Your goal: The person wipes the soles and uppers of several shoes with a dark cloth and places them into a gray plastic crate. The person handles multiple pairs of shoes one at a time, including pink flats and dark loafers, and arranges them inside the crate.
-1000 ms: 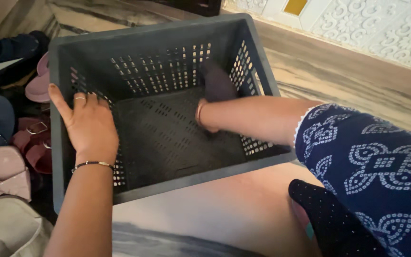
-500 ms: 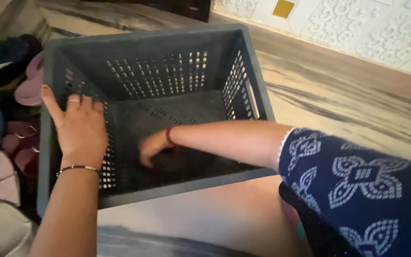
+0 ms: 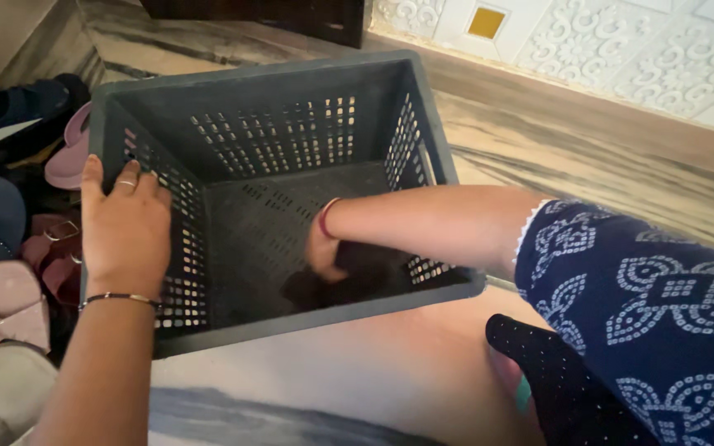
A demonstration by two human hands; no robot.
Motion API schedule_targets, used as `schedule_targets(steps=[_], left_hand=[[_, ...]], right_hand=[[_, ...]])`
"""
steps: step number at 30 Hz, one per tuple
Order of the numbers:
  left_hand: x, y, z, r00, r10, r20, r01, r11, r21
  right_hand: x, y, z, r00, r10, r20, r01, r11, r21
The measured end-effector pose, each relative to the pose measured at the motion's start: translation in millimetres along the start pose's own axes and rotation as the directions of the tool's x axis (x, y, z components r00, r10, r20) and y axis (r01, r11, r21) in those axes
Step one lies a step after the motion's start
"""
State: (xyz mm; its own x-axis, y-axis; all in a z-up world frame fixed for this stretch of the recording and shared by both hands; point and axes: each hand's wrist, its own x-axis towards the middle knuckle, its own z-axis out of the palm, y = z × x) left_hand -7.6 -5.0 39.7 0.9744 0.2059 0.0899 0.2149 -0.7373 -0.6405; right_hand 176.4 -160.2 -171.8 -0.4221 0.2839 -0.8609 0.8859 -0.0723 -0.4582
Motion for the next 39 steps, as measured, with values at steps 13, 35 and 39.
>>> schedule_targets(steps=[13,35,39], left_hand=[[-4.7,-12.8,9.2,0.966,-0.154,-0.210,0.020,0.846,-0.533],[-2.7,-13.4,-21.4,0.984,-0.178,-0.012,0.152,0.873,-0.464],[-0.4,-11.6,-17.8,0.977,-0.215,0.002,0.188,0.851,-0.491]], right_hand=[[-1.4,-57.8,-9.0,0.960,-0.027,-0.279,0.017,0.999,-0.038],[-23.0,-35.7,-73.3,0.375,-0.217,-0.901,-0.551,0.730,-0.405],[-14.9,-37.5,-52.1,0.401,0.194,-0.895,-0.589,0.803,-0.090]])
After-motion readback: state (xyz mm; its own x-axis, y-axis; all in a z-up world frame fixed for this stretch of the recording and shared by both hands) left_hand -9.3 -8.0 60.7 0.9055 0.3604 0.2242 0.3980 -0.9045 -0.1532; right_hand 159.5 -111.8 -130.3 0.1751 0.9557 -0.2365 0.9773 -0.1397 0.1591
